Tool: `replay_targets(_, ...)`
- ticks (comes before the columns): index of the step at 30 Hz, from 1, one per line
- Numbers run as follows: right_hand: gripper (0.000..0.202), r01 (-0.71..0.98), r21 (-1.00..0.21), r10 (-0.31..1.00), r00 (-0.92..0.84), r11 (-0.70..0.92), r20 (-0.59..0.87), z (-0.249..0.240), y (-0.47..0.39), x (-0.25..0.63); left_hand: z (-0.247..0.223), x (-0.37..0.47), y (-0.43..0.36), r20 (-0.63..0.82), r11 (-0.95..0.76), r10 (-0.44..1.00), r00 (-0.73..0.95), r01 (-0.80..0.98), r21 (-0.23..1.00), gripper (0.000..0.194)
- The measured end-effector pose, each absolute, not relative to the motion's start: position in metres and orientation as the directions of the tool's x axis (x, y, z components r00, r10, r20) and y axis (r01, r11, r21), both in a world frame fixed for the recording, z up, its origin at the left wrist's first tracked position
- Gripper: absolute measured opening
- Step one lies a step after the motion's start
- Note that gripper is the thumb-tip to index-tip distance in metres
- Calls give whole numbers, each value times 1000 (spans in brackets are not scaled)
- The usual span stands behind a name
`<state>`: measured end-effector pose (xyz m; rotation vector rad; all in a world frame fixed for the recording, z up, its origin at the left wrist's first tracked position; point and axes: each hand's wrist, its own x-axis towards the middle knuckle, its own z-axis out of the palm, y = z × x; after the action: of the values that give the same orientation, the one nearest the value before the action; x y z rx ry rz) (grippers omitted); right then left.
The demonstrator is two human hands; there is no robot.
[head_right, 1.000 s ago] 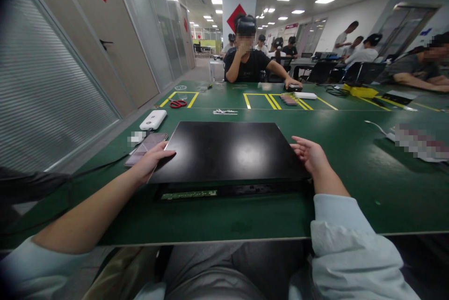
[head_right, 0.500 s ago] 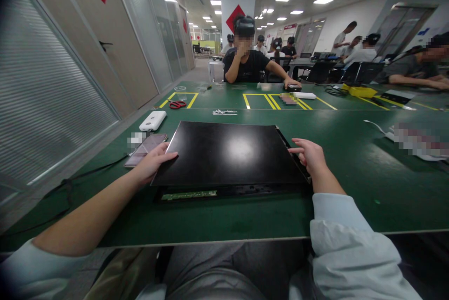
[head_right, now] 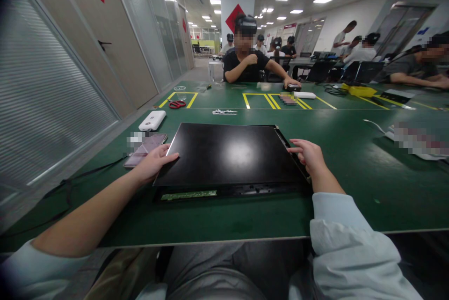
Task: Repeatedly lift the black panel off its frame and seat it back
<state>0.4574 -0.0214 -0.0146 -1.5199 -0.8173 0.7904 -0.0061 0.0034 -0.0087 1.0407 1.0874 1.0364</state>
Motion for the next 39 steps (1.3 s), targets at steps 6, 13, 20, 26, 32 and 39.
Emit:
replay_targets(6, 23, 85, -992, 853, 521, -88, -31, -16, -21, 458, -6, -5, 3, -182, 199, 974, 133, -128, 972, 47)
replay_targets(13, 24, 97, -991, 856, 517, -87, -24, -17, -21, 459, -3, -5, 1, -176, 186, 979, 103, -91, 978, 39)
replay_targets(20, 24, 57, -996, 848, 529, -71, -30, -17, -21, 458, -3, -4, 1, -147, 157, 983, 106, -91, 983, 41)
replay_targets(26, 22, 50, -997, 835, 550, -53, -17, -18, -20, 460, -3, -5, 1, -153, 175, 974, 165, -126, 976, 45)
replay_targets(32, 21, 77, -995, 826, 564, -57, -4, -18, -19, 460, -5, -7, 3, -155, 187, 965, 210, -145, 972, 47)
replay_targets(39, 19, 85, -995, 823, 568, -46, 10, -19, -19, 461, -9, -10, 6, -149, 193, 956, 252, -160, 968, 51)
